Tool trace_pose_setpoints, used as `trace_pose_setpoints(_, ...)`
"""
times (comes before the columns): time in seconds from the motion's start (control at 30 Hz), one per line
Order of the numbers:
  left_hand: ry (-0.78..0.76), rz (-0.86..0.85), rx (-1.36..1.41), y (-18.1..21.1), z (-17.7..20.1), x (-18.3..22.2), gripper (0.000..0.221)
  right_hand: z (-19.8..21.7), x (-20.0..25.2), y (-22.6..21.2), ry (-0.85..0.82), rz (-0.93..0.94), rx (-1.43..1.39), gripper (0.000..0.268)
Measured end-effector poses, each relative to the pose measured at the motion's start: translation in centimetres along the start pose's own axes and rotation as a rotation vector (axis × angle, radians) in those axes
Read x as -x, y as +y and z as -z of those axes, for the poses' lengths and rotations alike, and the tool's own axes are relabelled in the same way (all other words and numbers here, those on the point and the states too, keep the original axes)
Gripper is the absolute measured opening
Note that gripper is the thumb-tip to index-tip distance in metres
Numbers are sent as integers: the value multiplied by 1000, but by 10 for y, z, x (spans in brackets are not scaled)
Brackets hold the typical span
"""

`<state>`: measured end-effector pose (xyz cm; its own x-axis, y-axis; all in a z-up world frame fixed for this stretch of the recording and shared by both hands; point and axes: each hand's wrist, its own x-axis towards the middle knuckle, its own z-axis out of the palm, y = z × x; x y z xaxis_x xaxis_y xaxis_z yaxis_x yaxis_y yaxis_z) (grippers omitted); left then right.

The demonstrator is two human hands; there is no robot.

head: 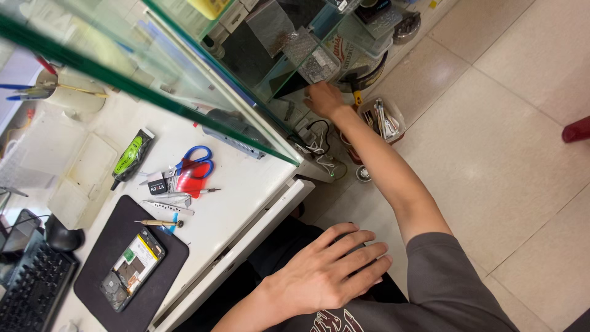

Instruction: The person uses a precision screwdriver to remove screws from a disassembled smartphone, then applies thermal paste to the camera module area. They briefly test the phone by turning it on and off before continuing the repair.

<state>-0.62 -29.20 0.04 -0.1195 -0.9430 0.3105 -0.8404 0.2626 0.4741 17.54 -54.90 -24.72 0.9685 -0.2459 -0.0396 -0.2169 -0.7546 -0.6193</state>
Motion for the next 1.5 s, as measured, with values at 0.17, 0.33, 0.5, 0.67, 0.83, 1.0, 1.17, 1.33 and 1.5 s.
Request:
trace_pose_setpoints(0.17, -42, 6, -13, -2, 10, -5, 33, -38, -13, -14, -65, 81, -2, 24)
trace_pose_setpoints(0.33, -40, 23, -13, -3, 14, -5, 32, -50, -19, -20, -62, 62, -52, 23)
trace_pose_setpoints(0.5, -32, -26, -56, -2, 17, 11, 35, -41, -5, 6, -10, 35, -230, 33)
trace_pose_setpoints(0.67, 35, -51, -117, 5, 22, 32, 34, -10, 32, 26, 191, 71, -341, 30)
trace_pose_setpoints(0.83, 93, -3, -210, 21, 41, 70, 38, 49, 119, -11, 393, 73, -497, 27)
trace_pose_setpoints(1.0, 155, 104, -354, 38, 67, 124, 35, 85, 218, -129, 915, 292, -401, 22)
trace_pose_setpoints(1.17, 358, 477, -458, 46, 120, 202, 33, 104, 186, -246, 479, 821, -10, 17)
trace_pose_setpoints(1.33, 520, 855, -706, 58, 159, 286, 39, 55, 35, -333, 206, 1030, 433, 48)
trace_pose_setpoints(1.5, 461, 931, -539, 38, 169, 347, 69, 14, -29, -339, 47, 1049, 535, 53)
